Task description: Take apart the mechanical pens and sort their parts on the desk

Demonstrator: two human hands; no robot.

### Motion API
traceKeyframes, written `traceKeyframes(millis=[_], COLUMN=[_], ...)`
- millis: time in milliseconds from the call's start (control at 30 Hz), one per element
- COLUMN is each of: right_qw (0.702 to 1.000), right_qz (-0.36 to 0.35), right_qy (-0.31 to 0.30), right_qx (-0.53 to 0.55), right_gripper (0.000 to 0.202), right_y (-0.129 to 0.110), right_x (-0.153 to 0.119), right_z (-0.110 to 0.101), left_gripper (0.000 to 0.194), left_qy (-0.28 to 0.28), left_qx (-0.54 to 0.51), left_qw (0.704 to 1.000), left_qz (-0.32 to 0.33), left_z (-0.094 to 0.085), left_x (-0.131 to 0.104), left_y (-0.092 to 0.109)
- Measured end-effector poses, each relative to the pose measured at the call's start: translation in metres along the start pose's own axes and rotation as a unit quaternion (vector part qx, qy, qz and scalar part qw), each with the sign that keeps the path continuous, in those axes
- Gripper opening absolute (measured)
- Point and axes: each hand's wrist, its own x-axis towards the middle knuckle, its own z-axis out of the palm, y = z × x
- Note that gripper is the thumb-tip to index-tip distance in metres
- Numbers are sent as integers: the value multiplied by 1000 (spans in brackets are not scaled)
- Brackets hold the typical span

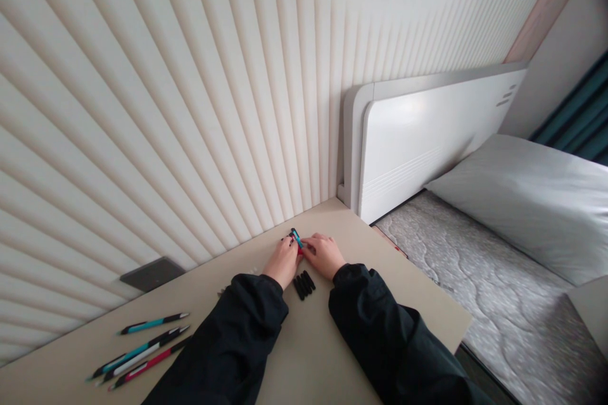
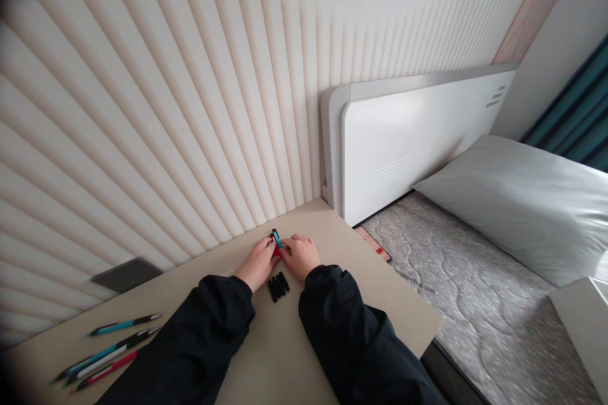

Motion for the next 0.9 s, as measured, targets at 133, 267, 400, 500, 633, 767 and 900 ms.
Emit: traceKeyframes(millis=[133,267,400,500,633,767,900], right_qw=[1000,1000,1000,1000,1000,999,998], right_qz=[-8,-10,-13,-11,-7,-5,-7], right_qy=[-1,2,8,13,18,27,48], right_qx=[-3,0,5,7,9,20,46], right_gripper=[28,28,28,27,25,25,27], right_y=[0,1,3,3,3,4,6], right_x=[0,-1,-2,-2,-3,-5,-9], right_z=[0,2,4,5,6,6,7], left_gripper=[26,25,24,24,24,27,29], left_qy=[3,7,9,9,12,20,36], left_qx=[-4,-4,-2,0,-1,-2,-4], left_qw=[1000,1000,1000,1000,1000,1000,999], left_qz=[-4,-16,-22,-22,-21,-18,7], left_z=[3,4,2,3,4,0,-16], left_x=[1,0,0,0,1,-1,-13], left_y=[-1,1,4,5,4,5,14])
